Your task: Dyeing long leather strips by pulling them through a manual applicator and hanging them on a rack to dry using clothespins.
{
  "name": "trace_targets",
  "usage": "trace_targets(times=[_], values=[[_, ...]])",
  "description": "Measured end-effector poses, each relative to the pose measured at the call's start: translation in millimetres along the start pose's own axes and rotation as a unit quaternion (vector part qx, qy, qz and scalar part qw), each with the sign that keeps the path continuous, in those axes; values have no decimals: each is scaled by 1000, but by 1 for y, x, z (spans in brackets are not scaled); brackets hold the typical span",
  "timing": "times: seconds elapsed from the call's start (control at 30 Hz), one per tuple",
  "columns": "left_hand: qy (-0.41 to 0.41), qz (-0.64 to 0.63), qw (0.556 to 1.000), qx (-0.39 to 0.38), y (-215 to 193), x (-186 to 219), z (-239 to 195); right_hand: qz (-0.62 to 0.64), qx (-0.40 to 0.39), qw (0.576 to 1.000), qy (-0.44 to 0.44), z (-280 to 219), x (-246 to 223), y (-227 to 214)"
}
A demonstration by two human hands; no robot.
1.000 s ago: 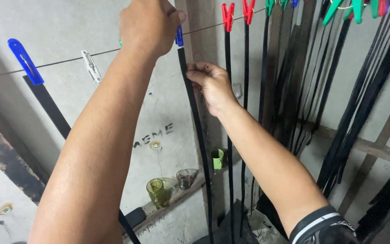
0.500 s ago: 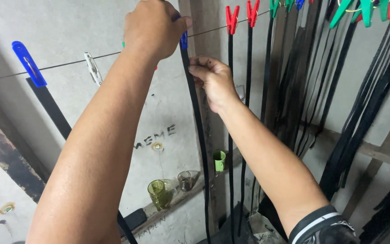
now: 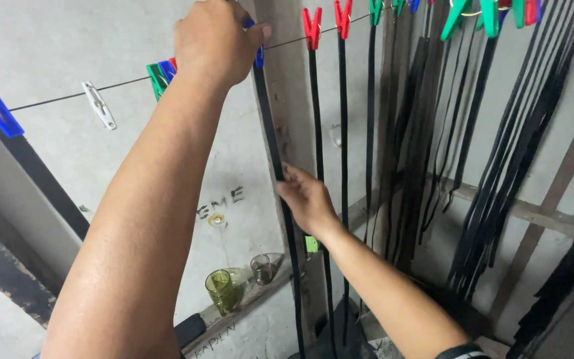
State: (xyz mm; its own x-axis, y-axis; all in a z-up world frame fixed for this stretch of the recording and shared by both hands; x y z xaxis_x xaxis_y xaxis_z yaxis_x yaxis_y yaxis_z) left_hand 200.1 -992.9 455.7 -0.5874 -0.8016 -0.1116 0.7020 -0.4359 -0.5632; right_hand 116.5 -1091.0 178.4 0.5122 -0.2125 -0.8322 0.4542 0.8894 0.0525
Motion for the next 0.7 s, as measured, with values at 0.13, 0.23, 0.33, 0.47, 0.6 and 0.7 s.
trace_targets(times=[0.13,0.23,0.33,0.47,0.6,0.7], values=[[-8,-6,1000,-20,8,10,7,-68,5,993,94,-33,6,-3],[5,-10,1000,4,15,17,10,-65,-4,990,128,-45,27,-10],[-8,-15,998,57,25,20,13,-74,-5,987,141,-56,34,-17],[13,-55,994,97,18,22,5,-85,-10,987,135,-62,59,-29],[41,-62,987,142,10,24,-9,-100,-23,986,130,-69,72,-35],[38,-27,988,150,3,25,-17,-94,-24,982,160,-71,79,-41]])
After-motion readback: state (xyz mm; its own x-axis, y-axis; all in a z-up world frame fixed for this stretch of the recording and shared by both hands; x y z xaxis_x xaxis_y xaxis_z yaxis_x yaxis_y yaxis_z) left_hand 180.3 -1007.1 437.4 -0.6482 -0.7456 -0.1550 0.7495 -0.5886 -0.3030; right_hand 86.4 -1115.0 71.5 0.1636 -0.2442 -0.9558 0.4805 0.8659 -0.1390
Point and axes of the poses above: each hand's wrist, its own z-axis towards the middle knuckle, its own y-axis out of the palm, x = y × z, the point moved 3 cm from there along z, towards the middle knuckle, and after that the axes turned 15 degrees about z, right-handed, at the moved point
